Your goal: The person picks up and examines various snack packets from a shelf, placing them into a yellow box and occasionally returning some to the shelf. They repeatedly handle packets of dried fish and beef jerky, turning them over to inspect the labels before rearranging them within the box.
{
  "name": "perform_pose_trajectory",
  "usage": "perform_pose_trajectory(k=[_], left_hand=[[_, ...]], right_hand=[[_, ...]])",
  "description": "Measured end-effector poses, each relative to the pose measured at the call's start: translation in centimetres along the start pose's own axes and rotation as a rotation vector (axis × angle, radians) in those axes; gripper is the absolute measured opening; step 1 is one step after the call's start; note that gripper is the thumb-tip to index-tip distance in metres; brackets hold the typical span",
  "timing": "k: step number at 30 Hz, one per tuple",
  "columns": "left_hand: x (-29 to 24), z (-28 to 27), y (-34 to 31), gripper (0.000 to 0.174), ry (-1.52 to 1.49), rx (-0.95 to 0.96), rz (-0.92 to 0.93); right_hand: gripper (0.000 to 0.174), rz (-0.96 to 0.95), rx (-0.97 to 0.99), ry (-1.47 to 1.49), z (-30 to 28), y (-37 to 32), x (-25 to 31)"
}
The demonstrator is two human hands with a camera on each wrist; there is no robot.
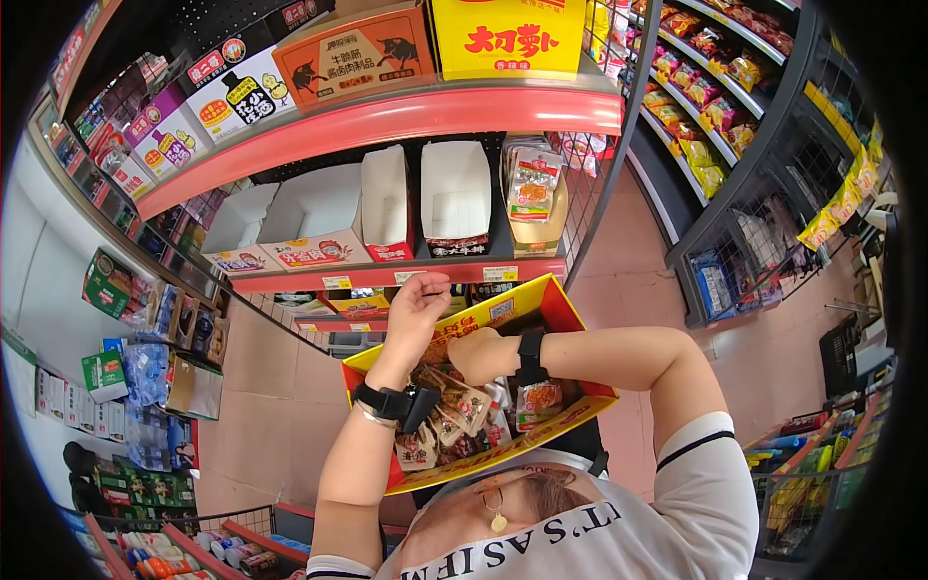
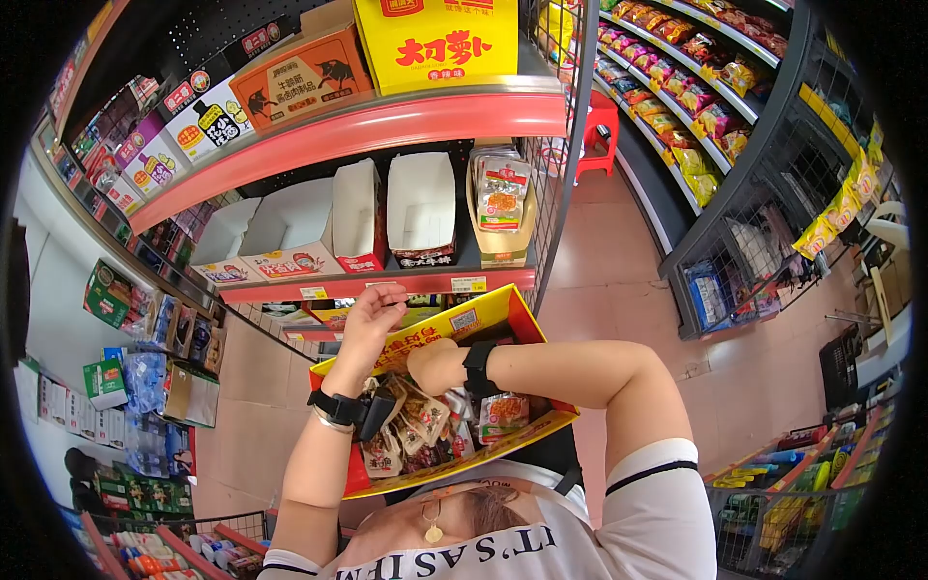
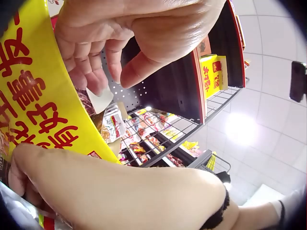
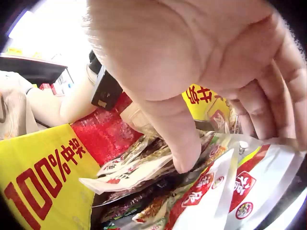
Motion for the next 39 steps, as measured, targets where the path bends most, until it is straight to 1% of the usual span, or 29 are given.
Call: perform_pose_trajectory(k=[2,5,7,9,10,12,13,15,19,22,23,25,27,28,30,32,33,34,38,39], left_hand=[[0.0,0.0,0.0,0.025,-0.002,-0.001,-0.001],[-0.2,0.2,0.1,0.025,-0.004,0.005,0.005],[-0.5,0.2,-0.1,0.026,-0.050,-0.023,-0.041],[-0.5,0.2,-0.1,0.026,-0.054,-0.022,-0.042],[-0.5,0.3,-0.1,0.026,-0.057,-0.023,-0.043],[-0.3,0.2,-0.1,0.025,-0.030,-0.013,-0.026],[-0.3,0.2,-0.1,0.024,-0.003,-0.004,-0.009],[-0.3,0.1,-0.2,0.024,-0.003,-0.002,-0.010],[-0.3,0.1,-0.1,0.025,-0.002,-0.002,-0.004],[-0.9,-0.1,-0.2,0.025,-0.059,-0.035,-0.033],[-0.8,-0.3,-0.2,0.025,-0.059,-0.036,-0.032],[-1.0,-0.6,-0.2,0.024,-0.019,-0.030,0.011],[-1.4,-0.6,-0.3,0.024,-0.057,-0.049,-0.007],[-1.5,-0.6,-0.3,0.024,-0.095,-0.065,-0.026],[-1.3,-0.6,-0.3,0.023,-0.090,-0.065,-0.033],[-0.8,-0.7,-0.1,0.023,-0.084,-0.065,-0.037],[-0.7,-0.7,-0.1,0.024,-0.058,-0.048,-0.017],[-0.6,-0.7,0.0,0.025,-0.033,-0.030,0.002],[-0.9,-0.6,-0.3,0.023,-0.009,-0.024,0.003],[-1.5,-0.3,-0.5,0.023,0.029,0.005,-0.041]], right_hand=[[0.031,-0.057,-0.046,0.081,-0.4,0.0,0.4],[0.030,-0.015,-0.016,0.057,-0.1,0.2,1.0],[0.027,-0.026,0.003,0.059,-0.1,0.1,1.4],[0.025,0.051,-0.055,0.049,0.8,0.8,1.3],[0.025,0.051,-0.055,0.049,1.3,0.9,1.4],[0.025,0.057,-0.207,0.040,1.1,0.8,1.5],[0.025,0.056,-0.209,0.041,1.0,0.8,1.5],[0.022,-0.005,-0.190,0.110,0.7,0.6,1.6],[0.019,-0.012,-0.214,0.120,-0.2,0.3,1.0],[0.016,-0.014,-0.324,0.110,-0.8,0.0,0.1],[0.016,-0.014,-0.324,0.108,-0.9,-0.1,-0.2],[0.018,0.046,-0.337,0.106,-1.9,-1.0,-0.7],[0.021,0.054,-0.344,0.086,-2.2,-1.4,-1.4],[0.015,0.025,-0.371,0.123,-2.5,-1.6,-1.7],[0.013,-0.022,-0.430,0.213,-2.7,-1.9,-1.9],[0.013,0.000,-0.414,0.195,-2.6,-2.0,-1.7],[0.019,0.024,-0.396,0.179,-2.5,-2.1,-1.7],[0.019,0.024,-0.397,0.178,-2.5,-2.1,-1.7],[0.014,-0.007,-0.416,0.174,-2.7,-2.4,-1.9],[0.012,-0.017,-0.427,0.180,-3.1,-2.7,-2.1]])
Point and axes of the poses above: each hand's wrist, its own y-axis towards the middle knuckle, its own z-axis out of the palm, x = y × z, the point moved 5 cm from there along y, towards the middle knuckle
